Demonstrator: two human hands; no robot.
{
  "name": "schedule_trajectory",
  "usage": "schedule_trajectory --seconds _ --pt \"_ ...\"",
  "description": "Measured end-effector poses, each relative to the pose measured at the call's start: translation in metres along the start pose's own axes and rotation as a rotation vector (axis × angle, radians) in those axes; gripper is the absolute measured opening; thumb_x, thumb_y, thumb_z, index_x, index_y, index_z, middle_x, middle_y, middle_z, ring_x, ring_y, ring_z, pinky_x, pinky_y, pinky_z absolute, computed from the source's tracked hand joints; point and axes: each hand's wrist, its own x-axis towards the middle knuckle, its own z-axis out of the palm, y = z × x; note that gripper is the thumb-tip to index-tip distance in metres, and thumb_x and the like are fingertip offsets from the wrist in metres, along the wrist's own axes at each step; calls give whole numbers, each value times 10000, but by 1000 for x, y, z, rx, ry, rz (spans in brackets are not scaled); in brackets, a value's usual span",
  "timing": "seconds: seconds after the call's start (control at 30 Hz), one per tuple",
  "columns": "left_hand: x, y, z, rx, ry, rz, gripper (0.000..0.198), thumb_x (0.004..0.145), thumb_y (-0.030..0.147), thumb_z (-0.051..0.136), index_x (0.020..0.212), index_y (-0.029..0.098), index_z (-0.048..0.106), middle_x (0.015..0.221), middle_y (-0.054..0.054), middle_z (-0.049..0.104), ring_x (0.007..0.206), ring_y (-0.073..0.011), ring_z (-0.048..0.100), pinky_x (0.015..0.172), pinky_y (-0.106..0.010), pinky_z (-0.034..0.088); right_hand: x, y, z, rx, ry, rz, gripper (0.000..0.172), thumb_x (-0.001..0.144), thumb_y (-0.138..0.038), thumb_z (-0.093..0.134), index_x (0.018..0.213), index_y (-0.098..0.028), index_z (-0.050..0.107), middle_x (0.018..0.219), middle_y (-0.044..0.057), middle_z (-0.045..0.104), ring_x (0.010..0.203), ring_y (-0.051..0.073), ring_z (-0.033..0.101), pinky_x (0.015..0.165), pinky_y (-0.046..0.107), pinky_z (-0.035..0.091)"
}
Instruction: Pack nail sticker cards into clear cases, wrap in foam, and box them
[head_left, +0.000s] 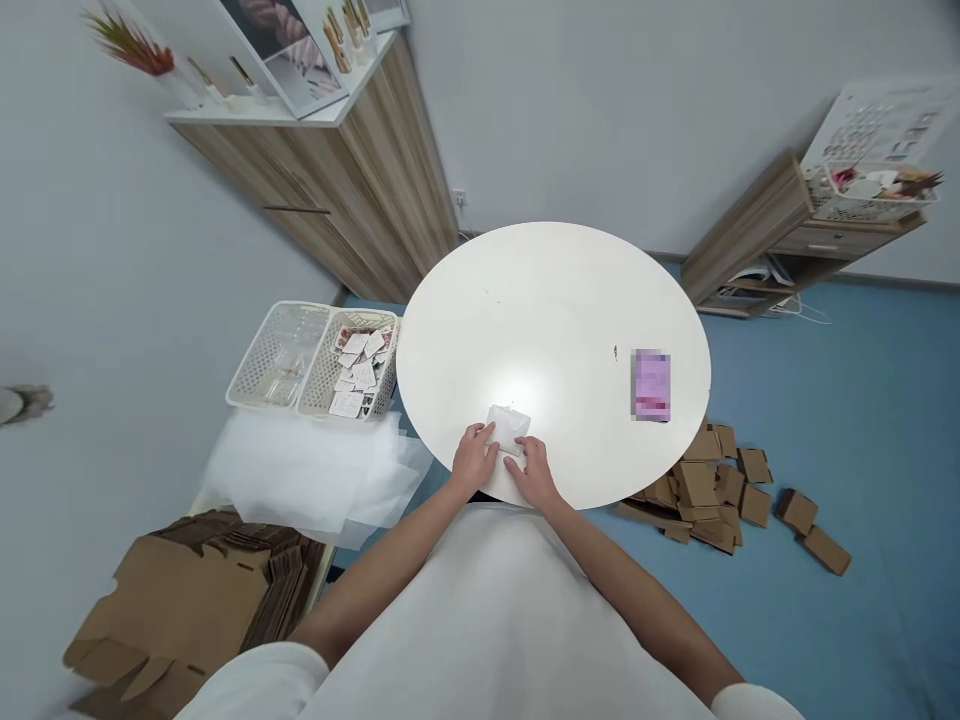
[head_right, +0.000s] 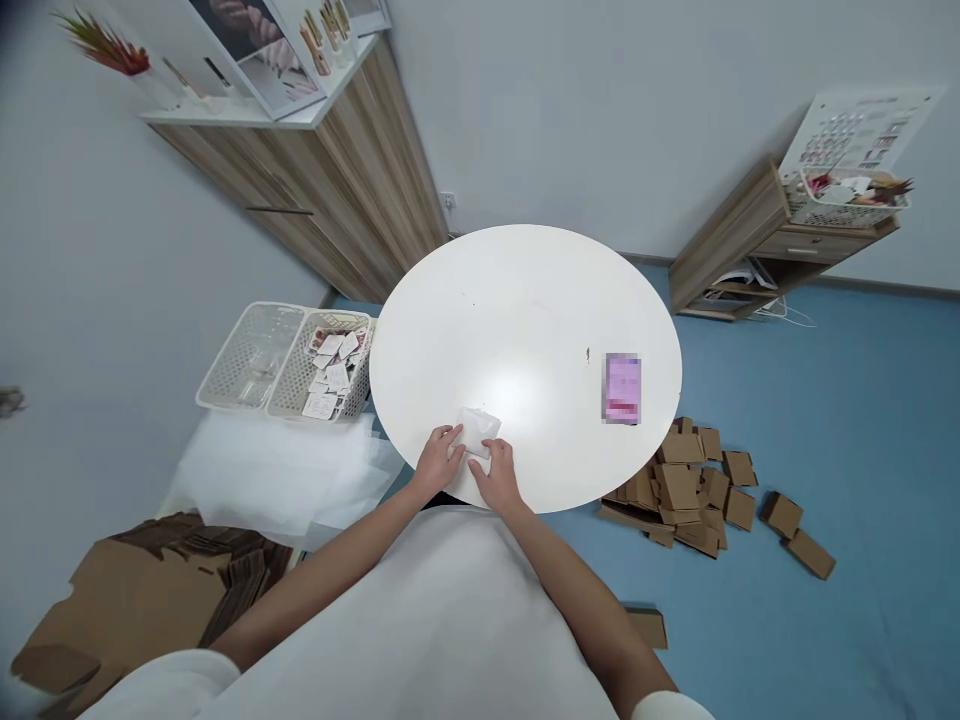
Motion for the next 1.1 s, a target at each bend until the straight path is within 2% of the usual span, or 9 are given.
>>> schedule_trajectory --seconds 0.1,0.2,0.4,0.57,0.7,0.83,0.97,1.1 --pt "-3 3 6 -3 -19 -58 440 795 311 448 1218 186 450 1237 -125 382 1138 -252 407 928 -388 363 7 -2 3 -37 -27 30 508 728 -359 505 1197 -212 374 1212 105 312 1168 233 339 947 387 352" --pt "-4 1 8 -63 -26 -92 466 769 263 480 1223 171 439 1202 -128 426 1140 -247 406 961 -391 329 14 -4 5 -19 -83 60 534 730 -334 488 1222 -199 334 1221 117 312 1139 224 377 909 376 390" --pt "5 -17 -2 -281 10 -145 482 759 242 492 1230 196 403 1213 -89 469 1123 -213 439 934 -362 367 32 -22 16 -42 -87 45 508 738 -306 447 1219 -191 331 1256 108 347 1191 226 333 956 386 340" --pt "20 -50 -27 -398 89 -183 589 716 169 498 1276 179 316 1262 -94 434 1154 -219 414 948 -376 360 55 -50 46 -107 -119 17 583 718 -303 462 1262 -188 286 1302 93 353 1213 244 310 978 414 300" --pt "33 -80 -56 -360 68 -194 667 645 118 517 1279 156 315 1293 -110 389 1214 -264 325 1005 -427 287 81 -79 78 -191 -131 2 607 707 -296 465 1272 -174 282 1329 98 330 1250 268 247 996 445 255" --pt "52 -106 -85 -323 36 -172 696 644 135 516 1298 147 280 1319 -118 351 1237 -290 270 1016 -461 256 113 -106 109 -256 -131 -16 624 703 -289 463 1276 -125 278 1334 125 324 1276 259 201 1029 443 193" --pt "76 -121 -105 -315 49 -142 712 676 178 511 1321 135 212 1356 -129 293 1256 -297 232 1023 -480 230 141 -123 129 -247 -128 -12 643 695 -291 466 1286 -136 266 1352 119 301 1283 256 189 1020 446 217" --pt "89 -127 -110 -329 46 -44 734 693 158 488 1336 159 135 1398 -114 220 1284 -271 186 1036 -471 209 155 -126 136 -253 -108 16 667 688 -278 463 1303 -155 237 1366 112 277 1270 266 212 996 458 256"
